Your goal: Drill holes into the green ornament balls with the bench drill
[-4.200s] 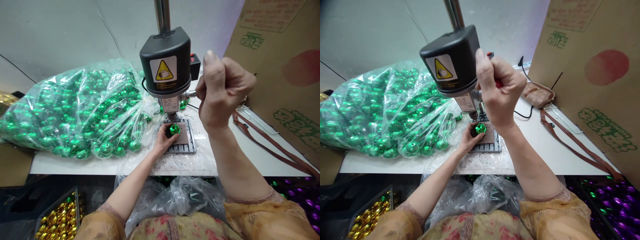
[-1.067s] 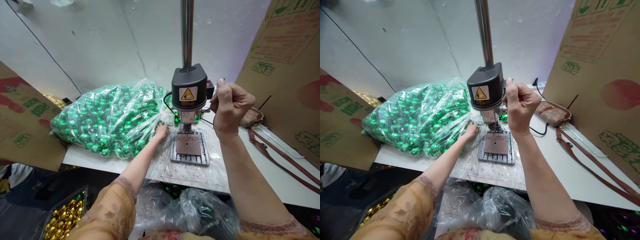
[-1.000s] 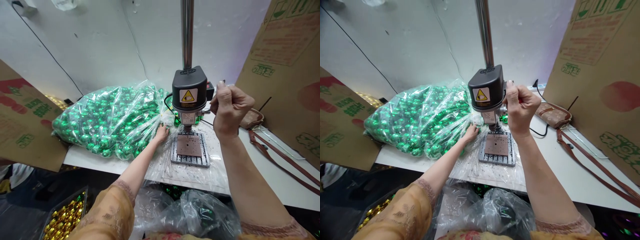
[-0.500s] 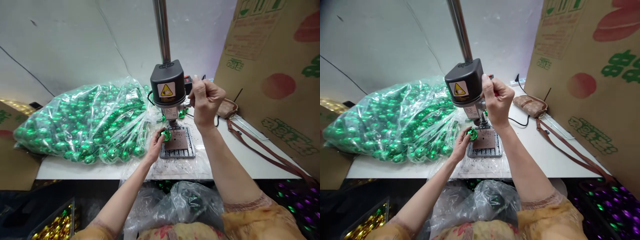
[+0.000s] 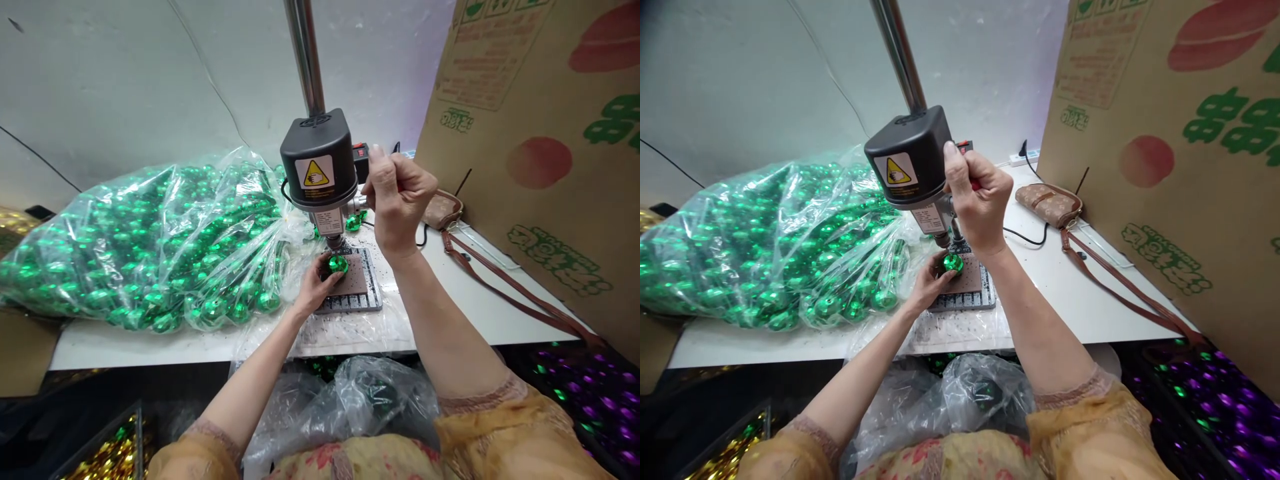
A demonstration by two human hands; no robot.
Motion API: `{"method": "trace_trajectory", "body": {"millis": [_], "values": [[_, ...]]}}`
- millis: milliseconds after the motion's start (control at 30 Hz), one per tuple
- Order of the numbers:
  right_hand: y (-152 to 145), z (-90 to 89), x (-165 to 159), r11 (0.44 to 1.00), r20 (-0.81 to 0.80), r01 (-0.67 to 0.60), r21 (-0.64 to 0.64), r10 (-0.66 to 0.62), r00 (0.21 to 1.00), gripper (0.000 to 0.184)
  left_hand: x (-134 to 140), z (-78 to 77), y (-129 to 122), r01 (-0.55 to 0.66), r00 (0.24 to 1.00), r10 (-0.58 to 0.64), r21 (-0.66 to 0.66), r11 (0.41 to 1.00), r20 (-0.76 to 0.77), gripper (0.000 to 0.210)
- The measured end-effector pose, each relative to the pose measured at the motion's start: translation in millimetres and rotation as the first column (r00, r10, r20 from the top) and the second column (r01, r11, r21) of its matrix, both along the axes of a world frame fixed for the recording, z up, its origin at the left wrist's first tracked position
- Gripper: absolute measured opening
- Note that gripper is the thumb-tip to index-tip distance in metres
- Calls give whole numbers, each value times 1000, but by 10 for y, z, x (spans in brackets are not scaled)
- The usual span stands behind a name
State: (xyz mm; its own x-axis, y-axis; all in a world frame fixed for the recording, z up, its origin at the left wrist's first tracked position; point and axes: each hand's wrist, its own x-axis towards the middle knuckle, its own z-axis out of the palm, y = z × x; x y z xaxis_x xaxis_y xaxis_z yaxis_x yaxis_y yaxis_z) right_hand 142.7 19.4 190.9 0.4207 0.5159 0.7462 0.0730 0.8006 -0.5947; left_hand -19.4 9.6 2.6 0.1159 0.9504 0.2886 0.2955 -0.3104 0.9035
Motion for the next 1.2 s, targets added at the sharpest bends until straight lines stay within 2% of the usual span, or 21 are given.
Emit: {"method": "trace_trajectory", "body": {"millis": [233, 500, 667, 767, 933, 1200], "values": [[-7, 1, 8, 994, -24, -69, 79, 72, 997, 46, 65, 19, -92, -76, 977, 81, 35, 996, -197, 58], [-121, -100, 1, 995, -8, 6, 95, -5, 1000, 52, 90, 79, -116, -55, 985, 58, 21, 998, -165, 54], [-152, -216, -6, 987, -11, -7, 162, 9, 1000, 49, 100, 96, -134, -55, 987, 55, 9, 998, -150, 54], [-158, -277, 1, 993, 9, -1, 120, 0, 1000, 48, 104, 87, -134, -53, 988, 54, 13, 999, -144, 53], [-167, -342, 10, 997, 39, 79, 27, -80, 996, 53, 94, 32, -120, -50, 986, 57, 48, 998, -154, 52], [-165, -368, -17, 990, -27, 84, 115, -82, 996, 50, 91, -8, -110, -50, 985, 60, 66, 997, -159, 52]]}}
